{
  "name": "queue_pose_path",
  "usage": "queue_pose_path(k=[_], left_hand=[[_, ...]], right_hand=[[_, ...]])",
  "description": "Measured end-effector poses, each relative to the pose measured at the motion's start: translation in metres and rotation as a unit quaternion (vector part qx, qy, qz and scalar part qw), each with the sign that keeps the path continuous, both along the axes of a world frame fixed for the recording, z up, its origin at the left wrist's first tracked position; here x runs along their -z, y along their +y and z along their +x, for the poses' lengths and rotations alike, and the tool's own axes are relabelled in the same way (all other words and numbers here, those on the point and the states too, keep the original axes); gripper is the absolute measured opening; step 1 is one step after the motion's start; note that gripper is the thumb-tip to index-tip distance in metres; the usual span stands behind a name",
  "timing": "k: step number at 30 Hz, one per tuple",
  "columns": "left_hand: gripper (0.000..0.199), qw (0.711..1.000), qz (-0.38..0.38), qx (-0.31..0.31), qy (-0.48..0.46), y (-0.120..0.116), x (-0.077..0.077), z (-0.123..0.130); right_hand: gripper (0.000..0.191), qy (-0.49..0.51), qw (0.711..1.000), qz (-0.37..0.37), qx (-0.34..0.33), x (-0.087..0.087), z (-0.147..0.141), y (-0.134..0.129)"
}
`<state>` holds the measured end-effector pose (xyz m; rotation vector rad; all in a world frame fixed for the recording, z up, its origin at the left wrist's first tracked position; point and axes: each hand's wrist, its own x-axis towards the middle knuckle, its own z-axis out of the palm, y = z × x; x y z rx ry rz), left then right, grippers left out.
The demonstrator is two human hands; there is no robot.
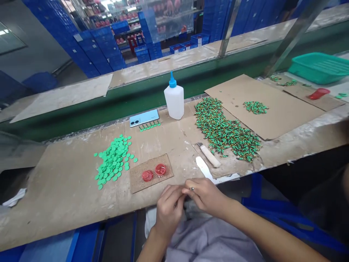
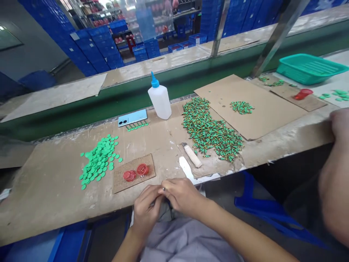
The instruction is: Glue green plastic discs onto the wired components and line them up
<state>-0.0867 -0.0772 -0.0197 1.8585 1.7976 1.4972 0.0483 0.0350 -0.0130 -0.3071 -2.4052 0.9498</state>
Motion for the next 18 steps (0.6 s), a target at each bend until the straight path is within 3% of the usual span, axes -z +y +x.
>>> queue_pose_path(k=[4, 10, 18], left_hand=[[0.019, 1.0, -0.005, -0.005, 0.006, 0.001, -0.005, -0.001], [0.016, 1.0, 0.004, -0.006, -0.003, 0.001, -0.008, -0.001], [0.017, 1.0, -0.012, 0.002, 0.009, 0.001, -0.005, -0.003]], right_hand=[[0.048, 0.024, 0.997, -0.07, 0.011, -0.002, 0.0, 0.002], [0.044, 0.085, 0.981, -0.14, 0.104, 0.002, 0.009, 0.005], [0.047, 0.09, 0.989, -0.086, 0.078, 0.008, 0.015, 0.001]])
